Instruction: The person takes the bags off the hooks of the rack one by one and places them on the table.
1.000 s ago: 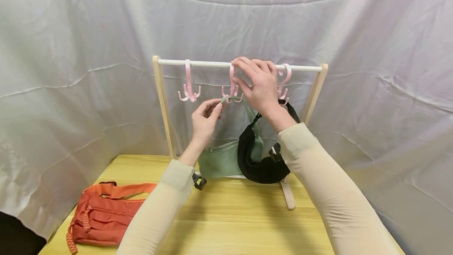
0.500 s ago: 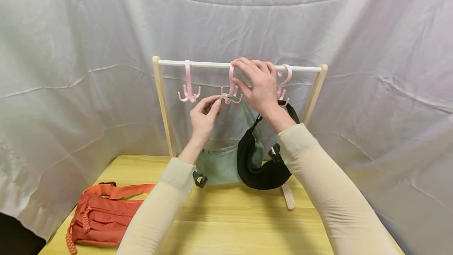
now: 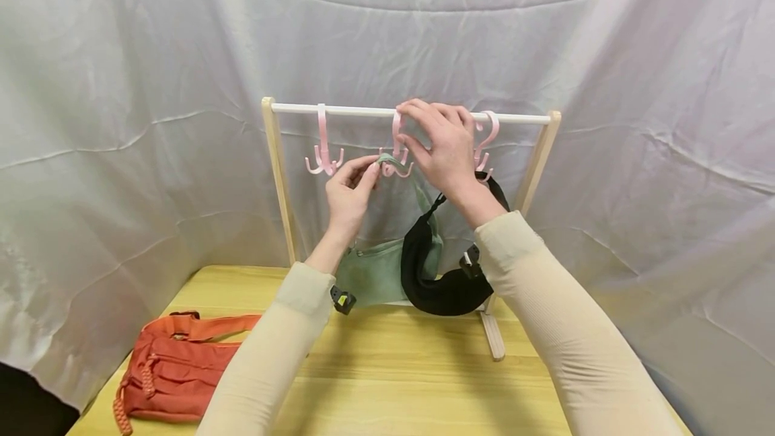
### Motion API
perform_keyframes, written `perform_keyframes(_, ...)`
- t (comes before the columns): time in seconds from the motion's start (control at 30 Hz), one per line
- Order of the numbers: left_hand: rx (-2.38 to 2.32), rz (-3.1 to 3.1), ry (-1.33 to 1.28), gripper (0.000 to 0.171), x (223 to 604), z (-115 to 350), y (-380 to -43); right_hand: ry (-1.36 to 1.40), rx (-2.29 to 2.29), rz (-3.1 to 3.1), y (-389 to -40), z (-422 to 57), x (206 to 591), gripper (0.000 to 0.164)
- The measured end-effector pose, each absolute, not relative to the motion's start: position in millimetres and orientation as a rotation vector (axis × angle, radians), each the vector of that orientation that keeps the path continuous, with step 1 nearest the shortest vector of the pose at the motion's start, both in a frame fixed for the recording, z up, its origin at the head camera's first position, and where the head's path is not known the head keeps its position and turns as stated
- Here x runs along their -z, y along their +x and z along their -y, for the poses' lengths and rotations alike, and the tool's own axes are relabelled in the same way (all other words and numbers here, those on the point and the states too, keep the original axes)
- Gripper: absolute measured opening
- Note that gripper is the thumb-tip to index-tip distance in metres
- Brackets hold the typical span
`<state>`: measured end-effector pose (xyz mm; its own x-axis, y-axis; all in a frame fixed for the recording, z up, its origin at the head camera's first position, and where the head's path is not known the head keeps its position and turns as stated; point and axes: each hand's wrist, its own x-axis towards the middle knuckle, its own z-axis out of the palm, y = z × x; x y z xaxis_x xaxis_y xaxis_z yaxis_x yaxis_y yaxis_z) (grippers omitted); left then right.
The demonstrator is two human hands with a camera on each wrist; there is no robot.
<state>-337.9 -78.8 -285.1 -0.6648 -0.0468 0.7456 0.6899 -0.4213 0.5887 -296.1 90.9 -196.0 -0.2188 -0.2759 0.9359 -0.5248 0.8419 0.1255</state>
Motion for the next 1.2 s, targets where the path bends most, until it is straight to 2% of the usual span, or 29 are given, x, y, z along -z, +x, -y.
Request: perform_keyframes(1.2, 2.061, 1.237, -0.919, 0.019, 272, 80, -335, 0.546, -0.334, 1.784, -295, -86, 193, 0.042)
